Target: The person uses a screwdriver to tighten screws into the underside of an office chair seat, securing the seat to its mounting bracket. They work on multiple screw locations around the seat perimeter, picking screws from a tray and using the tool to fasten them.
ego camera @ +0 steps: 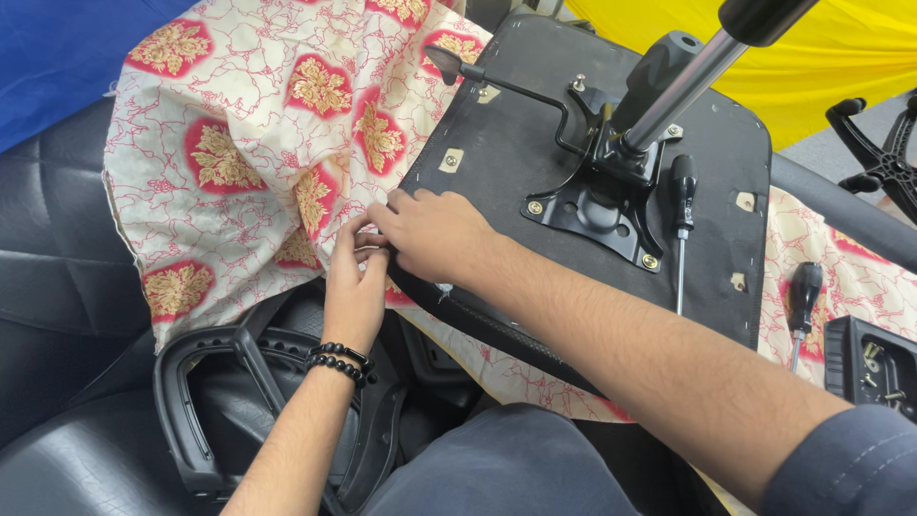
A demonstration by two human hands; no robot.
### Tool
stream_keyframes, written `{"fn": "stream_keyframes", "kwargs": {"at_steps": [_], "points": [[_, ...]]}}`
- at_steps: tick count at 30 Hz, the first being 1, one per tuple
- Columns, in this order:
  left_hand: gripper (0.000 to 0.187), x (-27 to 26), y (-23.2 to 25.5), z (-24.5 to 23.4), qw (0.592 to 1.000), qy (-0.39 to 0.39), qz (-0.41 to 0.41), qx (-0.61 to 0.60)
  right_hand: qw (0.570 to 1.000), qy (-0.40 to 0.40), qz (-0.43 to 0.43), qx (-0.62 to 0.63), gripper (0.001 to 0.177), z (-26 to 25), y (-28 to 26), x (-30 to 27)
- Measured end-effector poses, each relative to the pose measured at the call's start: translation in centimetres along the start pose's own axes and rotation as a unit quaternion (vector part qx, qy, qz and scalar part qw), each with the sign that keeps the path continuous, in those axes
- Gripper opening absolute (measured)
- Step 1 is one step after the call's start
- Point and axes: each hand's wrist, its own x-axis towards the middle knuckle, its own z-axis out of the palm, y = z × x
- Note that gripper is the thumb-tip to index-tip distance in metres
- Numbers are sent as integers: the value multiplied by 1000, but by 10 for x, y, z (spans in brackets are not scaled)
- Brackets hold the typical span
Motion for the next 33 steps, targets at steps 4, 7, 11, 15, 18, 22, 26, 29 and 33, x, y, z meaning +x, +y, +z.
{"fn": "stream_keyframes", "kwargs": {"at_steps": [4, 7, 11, 15, 18, 22, 26, 29, 33], "points": [[43, 1, -2, -1, 1000, -2, -1, -9, 981, -152, 123, -14, 34, 0, -1, 3], [44, 1, -1, -1, 1000, -1, 2, -1, 983, -153, 105, -14, 25, -1, -1, 1], [43, 1, 0, 0, 1000, 10, -17, 19, 1000, -5, -23, 5, 37, -6, -2, -1], [50, 2, -2, -1, 999, 12, -35, -23, 975, -183, 128, 18, 36, -7, -1, 3], [48, 3, -4, -1, 1000, 16, -21, -3, 982, -161, 100, -4, 23, -2, -1, -2], [51, 0, -3, 0, 999, 17, -23, -19, 998, -36, 50, -8, 24, 10, -3, -11], [52, -2, -1, 1, 1000, 23, -15, 3, 999, -2, 15, -29, 26, 15, -5, -19], [52, -5, -1, 2, 1000, 23, -3, 11, 1000, 10, -10, -10, 32, 13, -2, -25], [48, -9, 0, 4, 998, 13, 53, 30, 997, 28, -17, 70, 33, 11, 3, -28]]}}
